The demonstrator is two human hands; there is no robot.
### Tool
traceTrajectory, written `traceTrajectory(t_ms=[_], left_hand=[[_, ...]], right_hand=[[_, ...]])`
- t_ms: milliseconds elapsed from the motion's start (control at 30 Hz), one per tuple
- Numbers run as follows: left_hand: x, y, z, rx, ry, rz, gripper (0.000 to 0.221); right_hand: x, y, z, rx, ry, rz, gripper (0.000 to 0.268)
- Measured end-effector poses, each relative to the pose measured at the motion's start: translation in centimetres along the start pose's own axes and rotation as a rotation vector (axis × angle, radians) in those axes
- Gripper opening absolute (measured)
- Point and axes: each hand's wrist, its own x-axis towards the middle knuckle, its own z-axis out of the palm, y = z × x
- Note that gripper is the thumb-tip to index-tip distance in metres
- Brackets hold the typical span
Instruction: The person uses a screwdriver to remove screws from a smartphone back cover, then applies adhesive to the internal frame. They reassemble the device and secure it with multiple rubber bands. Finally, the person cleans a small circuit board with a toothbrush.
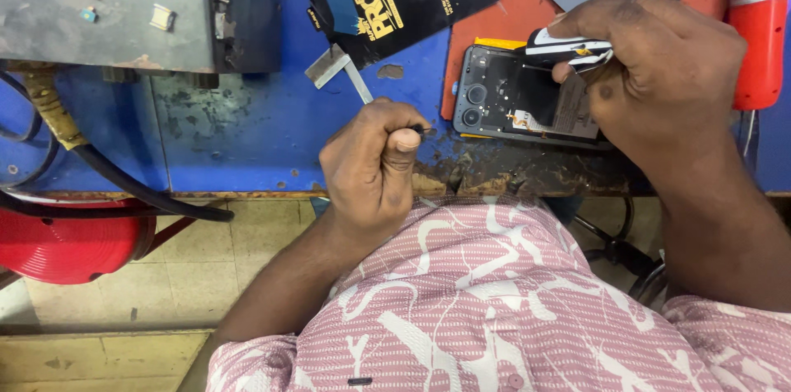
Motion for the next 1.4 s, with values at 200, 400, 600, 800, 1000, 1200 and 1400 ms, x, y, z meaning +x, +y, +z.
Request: traceTrajectory(t_ms=[200, 400, 600, 800, 1000, 1200, 1400], left_hand=[[-0.2, -0.2, 0.2, 0.017, 0.008, -0.001, 0.035], [-0.1, -0.1, 0.3, 0.074, 0.020, -0.002, 0.025], [-0.1, 0.3, 0.4, 0.077, 0.021, -0.044, 0.014], [-0.1, 0.3, 0.6, 0.118, 0.038, -0.018, 0.014], [-0.2, 0.3, 0.6, 0.128, 0.027, -0.048, 0.015], [-0.3, 0.1, 0.7, 0.133, 0.033, -0.055, 0.016], [-0.4, 0.1, 0.6, 0.146, 0.030, -0.064, 0.016]], right_hand=[[-1.6, 1.0, -0.6, -0.039, 0.025, -0.001, 0.031], [-2.5, 1.5, -1.4, -0.111, 0.043, -0.001, 0.029], [-3.8, 2.4, -2.2, -0.126, 0.048, 0.048, 0.034], [-5.0, 2.7, -3.1, -0.221, 0.063, 0.082, 0.027], [-7.4, 4.0, -3.6, -0.146, 0.061, 0.110, 0.036], [-8.8, 4.5, -4.1, -0.196, 0.091, 0.125, 0.033], [-9.5, 4.0, -4.4, -0.202, 0.089, 0.141, 0.033]])
